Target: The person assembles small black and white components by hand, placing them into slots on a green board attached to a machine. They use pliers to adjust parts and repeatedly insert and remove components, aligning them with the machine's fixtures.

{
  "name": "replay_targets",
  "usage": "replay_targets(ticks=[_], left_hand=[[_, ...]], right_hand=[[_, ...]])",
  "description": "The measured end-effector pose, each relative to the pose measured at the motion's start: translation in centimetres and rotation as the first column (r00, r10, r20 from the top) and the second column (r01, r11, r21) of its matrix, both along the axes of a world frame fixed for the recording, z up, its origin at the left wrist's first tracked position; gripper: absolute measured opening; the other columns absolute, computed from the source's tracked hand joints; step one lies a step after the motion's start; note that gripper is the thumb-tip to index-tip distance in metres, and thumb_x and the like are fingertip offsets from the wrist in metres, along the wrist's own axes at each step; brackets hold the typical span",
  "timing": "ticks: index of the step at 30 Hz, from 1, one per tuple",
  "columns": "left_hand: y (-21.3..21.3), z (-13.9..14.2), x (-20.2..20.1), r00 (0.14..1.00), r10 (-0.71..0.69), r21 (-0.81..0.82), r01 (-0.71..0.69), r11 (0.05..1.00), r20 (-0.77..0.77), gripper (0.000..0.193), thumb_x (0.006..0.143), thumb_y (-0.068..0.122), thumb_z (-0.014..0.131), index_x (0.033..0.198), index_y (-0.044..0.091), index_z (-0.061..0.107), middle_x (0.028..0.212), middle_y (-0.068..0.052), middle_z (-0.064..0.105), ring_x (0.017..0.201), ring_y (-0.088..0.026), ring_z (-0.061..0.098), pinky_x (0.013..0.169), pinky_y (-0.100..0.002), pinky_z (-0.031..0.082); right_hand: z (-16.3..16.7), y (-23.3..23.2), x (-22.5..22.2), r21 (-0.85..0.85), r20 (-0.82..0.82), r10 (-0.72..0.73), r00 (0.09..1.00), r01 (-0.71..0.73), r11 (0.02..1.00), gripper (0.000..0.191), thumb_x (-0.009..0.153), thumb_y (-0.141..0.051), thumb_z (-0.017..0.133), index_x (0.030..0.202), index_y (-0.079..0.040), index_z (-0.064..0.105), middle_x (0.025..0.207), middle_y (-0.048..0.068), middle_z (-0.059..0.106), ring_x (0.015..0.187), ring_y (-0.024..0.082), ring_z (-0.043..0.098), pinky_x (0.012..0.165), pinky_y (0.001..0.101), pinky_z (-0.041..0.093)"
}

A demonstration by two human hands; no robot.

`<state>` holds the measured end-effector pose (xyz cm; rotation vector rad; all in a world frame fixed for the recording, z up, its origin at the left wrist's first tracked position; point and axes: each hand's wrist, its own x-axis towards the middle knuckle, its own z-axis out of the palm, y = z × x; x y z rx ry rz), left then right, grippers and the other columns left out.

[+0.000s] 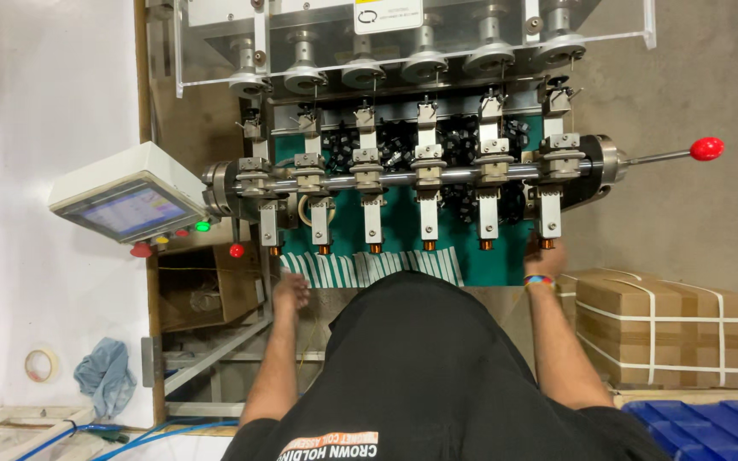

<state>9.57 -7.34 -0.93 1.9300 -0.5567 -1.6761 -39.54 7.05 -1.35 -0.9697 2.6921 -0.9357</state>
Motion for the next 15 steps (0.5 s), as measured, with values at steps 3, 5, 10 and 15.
replay_targets(ticks=[3,5,10,15], left_hand=[[6.7,-0.8,-1.2,0.746,-0.665,0.218,0.641,0.736,0.051,0.026,0.1,0.034,0.064,0.109,0.01,0.069,0.085,-0.005,0.067,0.065,-0.017,0.059,0.052,-0.032,0.042],[9.4,-0.7,-1.3,0.511,-0.859,0.332,0.805,0.492,0.036,0.028,0.099,0.034,0.064,0.112,0.009,0.068,0.09,-0.006,0.067,0.07,-0.018,0.059,0.057,-0.033,0.042],[9.2,-1.2,-2.4,0.419,-0.906,0.322,0.852,0.413,0.054,0.036,0.097,0.036,0.063,0.119,0.008,0.065,0.101,-0.009,0.066,0.083,-0.021,0.06,0.067,-0.034,0.044],[7.6,-1.5,-2.5,0.476,-0.877,0.267,0.838,0.475,0.068,0.044,0.095,0.037,0.062,0.126,0.006,0.061,0.112,-0.013,0.065,0.095,-0.025,0.061,0.078,-0.035,0.046]], right_hand=[[-0.5,-0.8,3.6,-0.055,-0.171,0.239,0.956,-0.252,0.966,0.016,0.096,-0.024,0.066,0.106,-0.012,0.071,0.096,0.019,0.071,0.088,0.04,0.068,0.08,0.048,0.054],[-0.3,-2.6,2.9,0.083,-0.256,0.342,0.904,-0.332,0.94,0.03,0.092,-0.028,0.065,0.116,-0.011,0.072,0.1,0.026,0.068,0.093,0.045,0.065,0.08,0.0526,0.052],[-0.2,-7.7,0.6,0.31,0.033,0.203,0.979,-0.203,0.929,0.045,0.118,-0.043,0.042,0.119,-0.006,0.067,0.113,0.024,0.069,0.104,0.046,0.063,0.096,0.0552,0.049],[0.1,-8.9,0.8,-0.016,0.158,0.148,0.976,-0.147,0.989,0.044,0.112,-0.039,0.042,0.111,-0.003,0.066,0.108,0.024,0.069,0.099,0.048,0.064,0.085,0.0559,0.049]])
